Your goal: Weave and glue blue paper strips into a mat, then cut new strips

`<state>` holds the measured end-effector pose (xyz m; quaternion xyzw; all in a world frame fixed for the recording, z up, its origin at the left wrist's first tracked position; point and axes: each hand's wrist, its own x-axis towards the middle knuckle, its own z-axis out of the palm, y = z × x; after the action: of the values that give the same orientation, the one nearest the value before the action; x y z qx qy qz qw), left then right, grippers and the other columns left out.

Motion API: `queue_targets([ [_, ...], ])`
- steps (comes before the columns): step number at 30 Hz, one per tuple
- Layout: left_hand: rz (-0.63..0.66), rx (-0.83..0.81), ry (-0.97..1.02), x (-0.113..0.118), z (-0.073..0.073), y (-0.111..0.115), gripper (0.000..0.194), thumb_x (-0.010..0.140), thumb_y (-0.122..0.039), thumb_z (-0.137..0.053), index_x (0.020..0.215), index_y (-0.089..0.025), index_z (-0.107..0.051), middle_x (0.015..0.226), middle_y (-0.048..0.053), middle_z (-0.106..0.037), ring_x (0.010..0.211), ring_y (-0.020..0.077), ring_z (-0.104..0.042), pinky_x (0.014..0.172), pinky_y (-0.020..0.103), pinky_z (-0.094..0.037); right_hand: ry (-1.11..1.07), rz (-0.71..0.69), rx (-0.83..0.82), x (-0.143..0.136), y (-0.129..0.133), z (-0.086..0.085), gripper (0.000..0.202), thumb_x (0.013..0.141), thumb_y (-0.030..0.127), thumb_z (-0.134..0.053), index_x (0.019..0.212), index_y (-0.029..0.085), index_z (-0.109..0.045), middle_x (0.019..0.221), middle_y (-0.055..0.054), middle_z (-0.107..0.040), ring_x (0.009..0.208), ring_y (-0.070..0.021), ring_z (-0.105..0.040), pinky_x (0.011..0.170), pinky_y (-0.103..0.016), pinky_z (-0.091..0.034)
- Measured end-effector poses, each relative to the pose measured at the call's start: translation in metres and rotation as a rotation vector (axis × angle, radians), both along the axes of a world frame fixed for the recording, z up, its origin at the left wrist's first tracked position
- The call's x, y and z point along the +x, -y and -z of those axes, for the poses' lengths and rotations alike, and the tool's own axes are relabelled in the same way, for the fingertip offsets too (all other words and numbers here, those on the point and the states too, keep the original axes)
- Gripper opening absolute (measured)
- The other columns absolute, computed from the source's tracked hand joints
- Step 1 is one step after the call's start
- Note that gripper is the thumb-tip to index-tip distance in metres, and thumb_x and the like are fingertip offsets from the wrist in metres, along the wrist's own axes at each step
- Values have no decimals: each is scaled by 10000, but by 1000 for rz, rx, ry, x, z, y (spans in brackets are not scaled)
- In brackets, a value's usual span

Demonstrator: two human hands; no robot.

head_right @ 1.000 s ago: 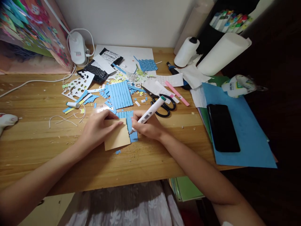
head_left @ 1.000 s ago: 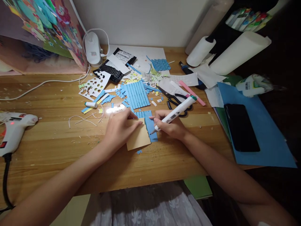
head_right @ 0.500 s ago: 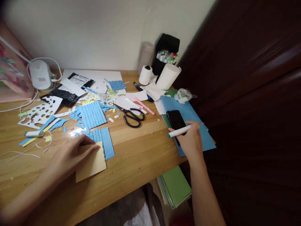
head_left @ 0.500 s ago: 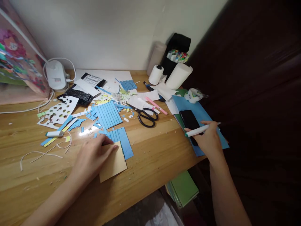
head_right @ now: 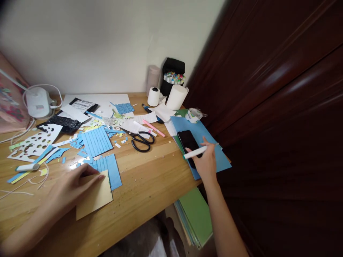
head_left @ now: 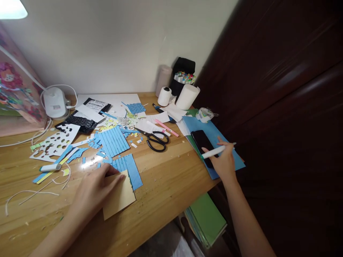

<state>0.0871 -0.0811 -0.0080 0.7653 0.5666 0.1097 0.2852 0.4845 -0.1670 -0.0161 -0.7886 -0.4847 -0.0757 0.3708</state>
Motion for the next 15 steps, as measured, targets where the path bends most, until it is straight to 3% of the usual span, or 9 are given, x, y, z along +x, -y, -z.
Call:
queue_targets([
  [2,3,4,4,0,0,0,344,766,-573,-504,797,-241,-586,838,2,-671,801,222,-601,661,305,-432,61,-73,30,-1,12,2,289,791,400,-601,953,243,-420,1179,-127,-615,1112,-283,-558,891,-462,-445],
  [4,9,5,10,0,0,0,349,765,-574,-504,795,-237,-590,837,6,-671,797,222,-601,660,306,-431,159,-152,1,1,15,5,198,826,352,-568,940,239,-453,1091,-100,-667,1114,-266,-563,994,-512,-350],
  [6,15,4,15,0,0,-1,353,767,-577,-502,802,-237,-591,845,6,-671,803,221,-600,666,308,-431,232,-231,-79,6,9,6,242,825,341,-572,1010,225,-468,1115,-107,-660,1174,-279,-520,1065,-574,-195],
  [8,17,6,16,0,1,-1,355,771,-578,-498,810,-237,-589,853,6,-670,811,220,-599,679,312,-430,224,-276,-118,12,-2,5,306,834,327,-557,1098,218,-448,1186,-126,-623,1245,-288,-448,1067,-604,-147],
  [10,24,5,17,0,1,-1,354,779,-576,-492,818,-237,-588,860,7,-669,817,220,-599,686,314,-428,188,-273,-62,16,-9,1,324,841,302,-547,1132,222,-429,1219,-122,-605,1263,-275,-429,1071,-591,-162],
  [15,28,-12,7,1,1,-2,349,779,-569,-497,820,-236,-594,853,5,-675,810,220,-602,665,306,-422,189,-175,133,16,6,-1,164,850,195,-509,1012,219,-492,1046,-86,-692,1021,-226,-623,1024,-487,-349],
])
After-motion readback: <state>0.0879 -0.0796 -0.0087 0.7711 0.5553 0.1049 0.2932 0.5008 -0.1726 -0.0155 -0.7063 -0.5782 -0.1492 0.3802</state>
